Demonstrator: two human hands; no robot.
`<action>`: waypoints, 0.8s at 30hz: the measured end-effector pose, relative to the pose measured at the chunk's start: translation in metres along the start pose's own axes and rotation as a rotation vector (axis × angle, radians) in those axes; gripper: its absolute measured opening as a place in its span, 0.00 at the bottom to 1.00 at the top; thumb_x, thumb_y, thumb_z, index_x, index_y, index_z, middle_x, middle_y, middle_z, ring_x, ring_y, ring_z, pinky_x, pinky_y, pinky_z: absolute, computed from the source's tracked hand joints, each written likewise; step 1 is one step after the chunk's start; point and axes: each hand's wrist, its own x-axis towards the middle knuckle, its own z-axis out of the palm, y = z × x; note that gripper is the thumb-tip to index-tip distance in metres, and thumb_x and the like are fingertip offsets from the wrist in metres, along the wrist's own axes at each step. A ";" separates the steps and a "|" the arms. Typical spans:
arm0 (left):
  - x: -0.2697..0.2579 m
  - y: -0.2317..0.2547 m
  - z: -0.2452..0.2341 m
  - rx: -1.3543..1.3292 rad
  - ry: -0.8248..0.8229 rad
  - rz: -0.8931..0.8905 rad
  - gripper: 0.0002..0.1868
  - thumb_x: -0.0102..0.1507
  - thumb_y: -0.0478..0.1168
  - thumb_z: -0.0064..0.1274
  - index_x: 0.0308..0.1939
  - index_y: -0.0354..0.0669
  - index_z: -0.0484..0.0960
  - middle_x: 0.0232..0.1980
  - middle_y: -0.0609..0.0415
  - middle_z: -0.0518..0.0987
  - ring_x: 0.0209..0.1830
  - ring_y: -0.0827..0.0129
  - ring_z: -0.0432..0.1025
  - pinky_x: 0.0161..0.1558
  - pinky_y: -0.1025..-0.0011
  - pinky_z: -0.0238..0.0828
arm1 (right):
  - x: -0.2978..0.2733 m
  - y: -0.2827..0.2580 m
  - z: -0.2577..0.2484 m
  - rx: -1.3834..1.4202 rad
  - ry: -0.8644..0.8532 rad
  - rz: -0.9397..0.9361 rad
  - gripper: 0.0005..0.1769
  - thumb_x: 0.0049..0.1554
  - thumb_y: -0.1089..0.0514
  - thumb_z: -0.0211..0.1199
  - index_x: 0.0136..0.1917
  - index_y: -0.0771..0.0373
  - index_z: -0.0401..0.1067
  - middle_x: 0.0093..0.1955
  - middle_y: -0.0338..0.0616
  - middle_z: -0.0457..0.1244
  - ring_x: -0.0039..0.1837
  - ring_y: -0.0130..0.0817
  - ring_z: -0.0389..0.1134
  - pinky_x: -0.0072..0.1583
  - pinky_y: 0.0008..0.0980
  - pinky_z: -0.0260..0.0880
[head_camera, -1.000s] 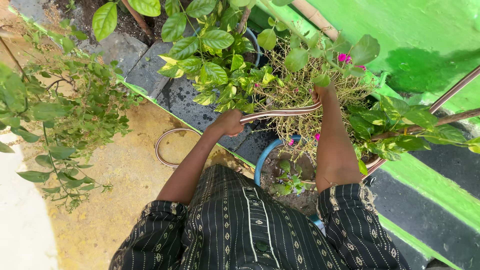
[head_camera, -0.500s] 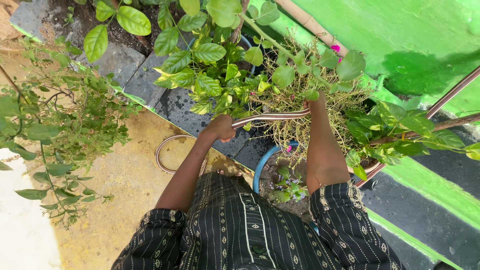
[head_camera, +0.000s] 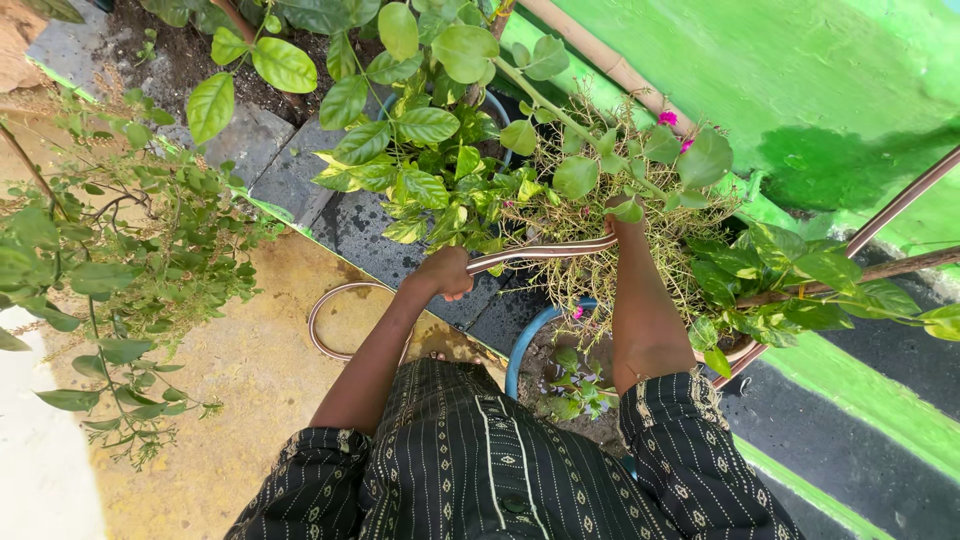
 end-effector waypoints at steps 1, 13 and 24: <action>0.000 0.000 -0.001 0.003 -0.003 -0.002 0.07 0.60 0.32 0.52 0.36 0.32 0.85 0.29 0.47 0.85 0.25 0.66 0.81 0.34 0.67 0.79 | 0.001 -0.001 0.000 -0.001 -0.001 -0.002 0.18 0.61 0.61 0.59 0.29 0.61 0.76 0.26 0.42 0.66 0.27 0.34 0.69 0.34 0.36 0.71; -0.002 0.003 0.000 0.021 -0.010 0.023 0.06 0.60 0.31 0.53 0.34 0.31 0.84 0.28 0.46 0.84 0.24 0.67 0.79 0.33 0.66 0.79 | 0.015 -0.003 -0.013 -0.420 -0.261 -0.049 0.02 0.45 0.61 0.74 0.35 0.60 0.82 0.33 0.49 0.70 0.35 0.40 0.73 0.40 0.41 0.73; -0.014 0.010 -0.001 0.040 -0.017 0.036 0.06 0.59 0.28 0.50 0.33 0.28 0.83 0.29 0.45 0.84 0.24 0.67 0.79 0.34 0.67 0.79 | 0.024 -0.010 -0.022 -0.585 -0.464 0.034 0.03 0.49 0.61 0.70 0.37 0.59 0.83 0.35 0.48 0.72 0.36 0.39 0.74 0.40 0.37 0.74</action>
